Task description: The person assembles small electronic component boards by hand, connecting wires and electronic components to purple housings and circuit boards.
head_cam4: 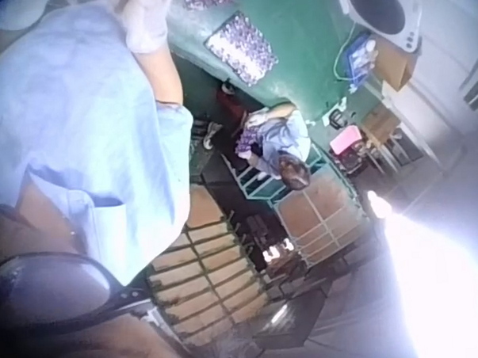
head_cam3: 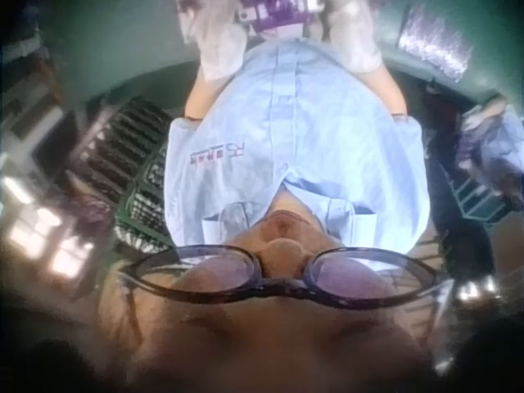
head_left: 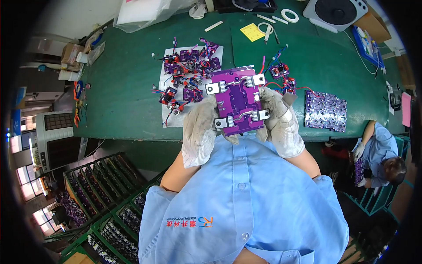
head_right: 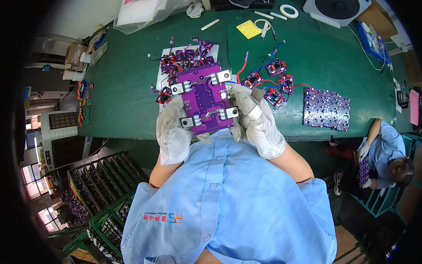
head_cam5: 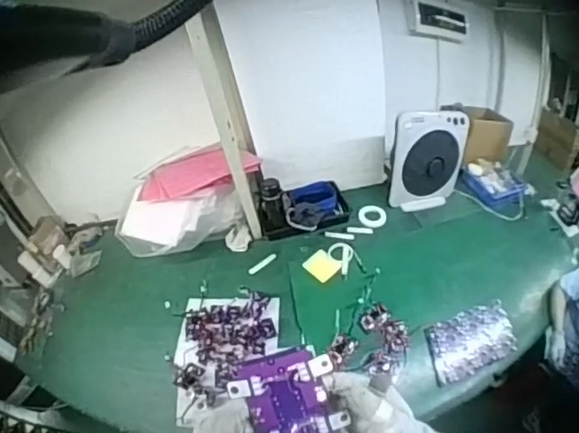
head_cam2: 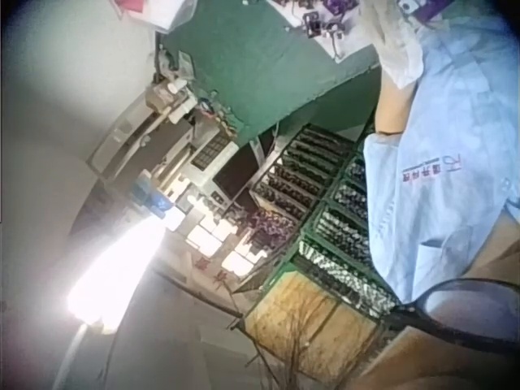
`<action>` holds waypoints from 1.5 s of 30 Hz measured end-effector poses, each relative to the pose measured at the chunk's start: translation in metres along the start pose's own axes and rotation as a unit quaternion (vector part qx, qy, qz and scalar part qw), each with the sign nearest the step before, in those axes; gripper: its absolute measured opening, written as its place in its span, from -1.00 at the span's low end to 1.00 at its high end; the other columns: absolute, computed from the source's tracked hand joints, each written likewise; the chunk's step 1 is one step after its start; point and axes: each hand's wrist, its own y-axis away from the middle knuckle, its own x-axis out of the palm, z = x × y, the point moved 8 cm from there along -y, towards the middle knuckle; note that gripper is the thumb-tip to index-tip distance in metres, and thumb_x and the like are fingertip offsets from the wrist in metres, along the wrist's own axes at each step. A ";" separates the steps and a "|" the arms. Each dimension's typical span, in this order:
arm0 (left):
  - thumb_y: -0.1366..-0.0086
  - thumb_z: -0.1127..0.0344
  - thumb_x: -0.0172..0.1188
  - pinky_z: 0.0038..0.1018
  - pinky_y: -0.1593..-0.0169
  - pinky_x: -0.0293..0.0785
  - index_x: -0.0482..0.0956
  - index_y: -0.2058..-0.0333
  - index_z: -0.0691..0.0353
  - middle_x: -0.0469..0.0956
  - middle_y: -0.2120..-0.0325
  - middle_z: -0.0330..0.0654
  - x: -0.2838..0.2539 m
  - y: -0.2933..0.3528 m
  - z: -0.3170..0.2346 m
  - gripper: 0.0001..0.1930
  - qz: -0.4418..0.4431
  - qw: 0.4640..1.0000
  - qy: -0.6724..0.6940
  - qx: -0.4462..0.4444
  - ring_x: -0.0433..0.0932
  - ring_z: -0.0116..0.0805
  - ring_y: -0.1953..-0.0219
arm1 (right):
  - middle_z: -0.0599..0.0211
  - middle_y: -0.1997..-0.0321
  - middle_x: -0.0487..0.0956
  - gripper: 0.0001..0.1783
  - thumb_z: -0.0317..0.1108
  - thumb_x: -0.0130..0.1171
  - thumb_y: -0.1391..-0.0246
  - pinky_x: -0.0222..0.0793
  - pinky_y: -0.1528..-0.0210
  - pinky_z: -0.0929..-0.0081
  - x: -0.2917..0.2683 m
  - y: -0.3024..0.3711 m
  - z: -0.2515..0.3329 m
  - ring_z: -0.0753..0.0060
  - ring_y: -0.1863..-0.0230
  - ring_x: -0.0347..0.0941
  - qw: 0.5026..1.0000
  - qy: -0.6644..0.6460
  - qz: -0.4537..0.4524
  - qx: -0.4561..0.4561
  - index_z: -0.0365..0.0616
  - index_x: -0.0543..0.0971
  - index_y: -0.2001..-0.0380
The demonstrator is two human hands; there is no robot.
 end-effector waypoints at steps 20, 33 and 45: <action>-0.07 -0.49 -0.36 -0.39 0.60 0.51 0.20 0.01 0.51 0.49 0.40 0.02 0.056 -0.021 0.000 -0.01 0.048 0.861 0.454 -0.223 0.53 -0.25 0.59 | 0.32 0.40 0.49 -0.41 0.11 -0.09 -0.09 0.04 0.76 0.71 -0.050 -0.010 -0.014 0.66 0.74 0.26 1.000 -0.010 0.017 -0.003 -0.25 0.40 0.10; -0.26 0.16 -0.01 -0.53 0.46 0.38 0.38 0.23 0.43 0.50 0.47 -0.08 0.075 -0.014 -0.063 -0.64 0.034 0.977 -0.126 0.167 0.49 -0.43 0.51 | 0.27 0.40 0.52 -0.49 0.07 -0.08 -0.10 0.07 0.78 0.68 -0.102 -0.006 -0.020 0.62 0.74 0.27 0.998 -0.063 0.026 -0.009 -0.19 0.41 0.16; -0.02 0.28 0.07 -0.38 0.29 0.43 0.49 0.26 0.02 0.51 0.35 -0.16 0.161 0.045 0.056 -0.75 0.181 0.880 -0.355 0.258 0.52 -0.25 0.31 | 0.25 0.30 0.57 -0.62 -0.21 0.03 -0.03 0.30 0.37 0.62 -0.109 -0.051 -0.058 0.56 0.39 0.42 0.930 0.253 0.236 0.120 -0.32 0.48 0.20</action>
